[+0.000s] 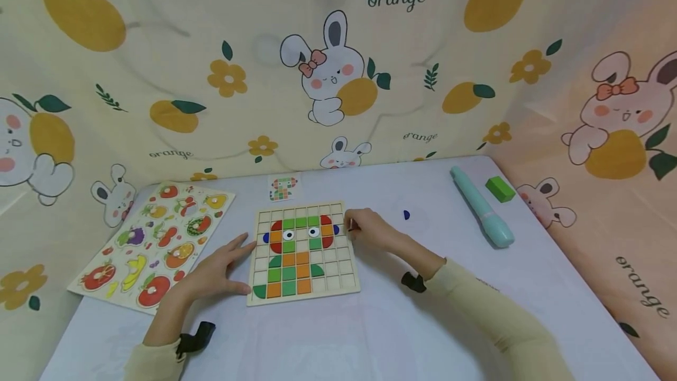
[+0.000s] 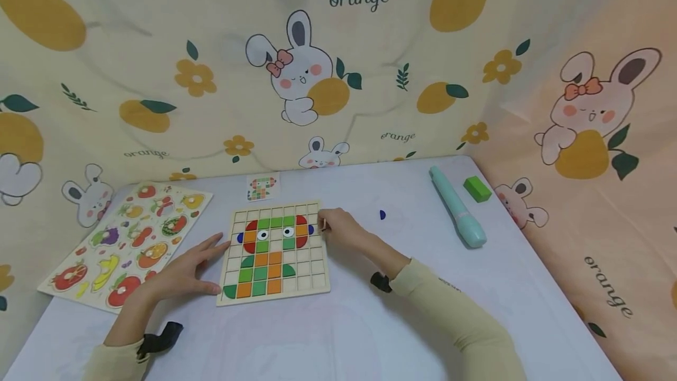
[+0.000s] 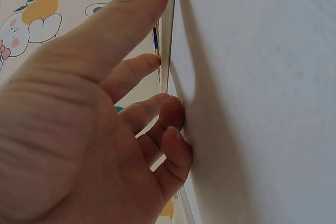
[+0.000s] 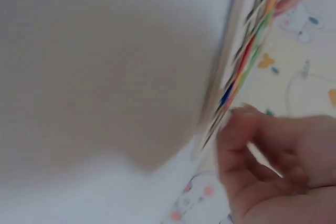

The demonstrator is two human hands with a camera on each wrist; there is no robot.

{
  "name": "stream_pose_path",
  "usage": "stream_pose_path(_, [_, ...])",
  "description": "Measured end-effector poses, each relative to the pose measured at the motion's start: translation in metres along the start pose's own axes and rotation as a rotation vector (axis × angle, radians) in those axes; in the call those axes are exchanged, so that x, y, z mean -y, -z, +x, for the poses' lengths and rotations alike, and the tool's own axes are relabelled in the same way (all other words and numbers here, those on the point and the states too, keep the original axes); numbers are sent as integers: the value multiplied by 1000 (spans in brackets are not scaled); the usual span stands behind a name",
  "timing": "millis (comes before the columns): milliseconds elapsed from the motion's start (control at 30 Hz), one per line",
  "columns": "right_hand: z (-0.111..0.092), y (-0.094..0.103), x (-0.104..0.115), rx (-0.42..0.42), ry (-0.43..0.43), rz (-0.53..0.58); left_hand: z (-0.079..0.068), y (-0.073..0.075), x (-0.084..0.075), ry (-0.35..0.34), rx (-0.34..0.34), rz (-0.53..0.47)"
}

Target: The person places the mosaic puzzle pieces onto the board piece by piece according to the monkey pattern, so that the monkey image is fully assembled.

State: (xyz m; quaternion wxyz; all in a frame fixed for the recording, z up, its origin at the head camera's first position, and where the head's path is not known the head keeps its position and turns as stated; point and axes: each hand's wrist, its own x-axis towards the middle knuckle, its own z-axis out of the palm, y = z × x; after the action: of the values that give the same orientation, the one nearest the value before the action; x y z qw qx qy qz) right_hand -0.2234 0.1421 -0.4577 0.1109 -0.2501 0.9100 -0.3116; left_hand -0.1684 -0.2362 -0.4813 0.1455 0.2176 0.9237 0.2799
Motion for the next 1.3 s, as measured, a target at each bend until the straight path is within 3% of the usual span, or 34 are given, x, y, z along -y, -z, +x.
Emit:
stream_pose_path(133, [10, -16, 25, 15, 48, 266, 0, 0, -1, 6, -3, -7])
stream_pose_path(200, [16, -27, 42, 61, 59, 333, 0, 0, -1, 1, -3, -9])
stream_pose_path(300, [26, -47, 65, 132, 80, 346, 0, 0, -1, -9, -2, -1])
stream_pose_path(500, [46, -79, 101, 201, 145, 253, -2, 0, -1, -23, -9, -14])
stream_pose_path(667, [54, -94, 116, 219, 188, 142, -1, 1, -1, -35, -8, -10])
stream_pose_path(900, [53, -105, 122, 207, 184, 34, 0, 1, 0, -31, -3, -13])
stream_pose_path(1300, [54, -114, 126, 166, 270, -206, 0, 1, -1, -29, -4, -23])
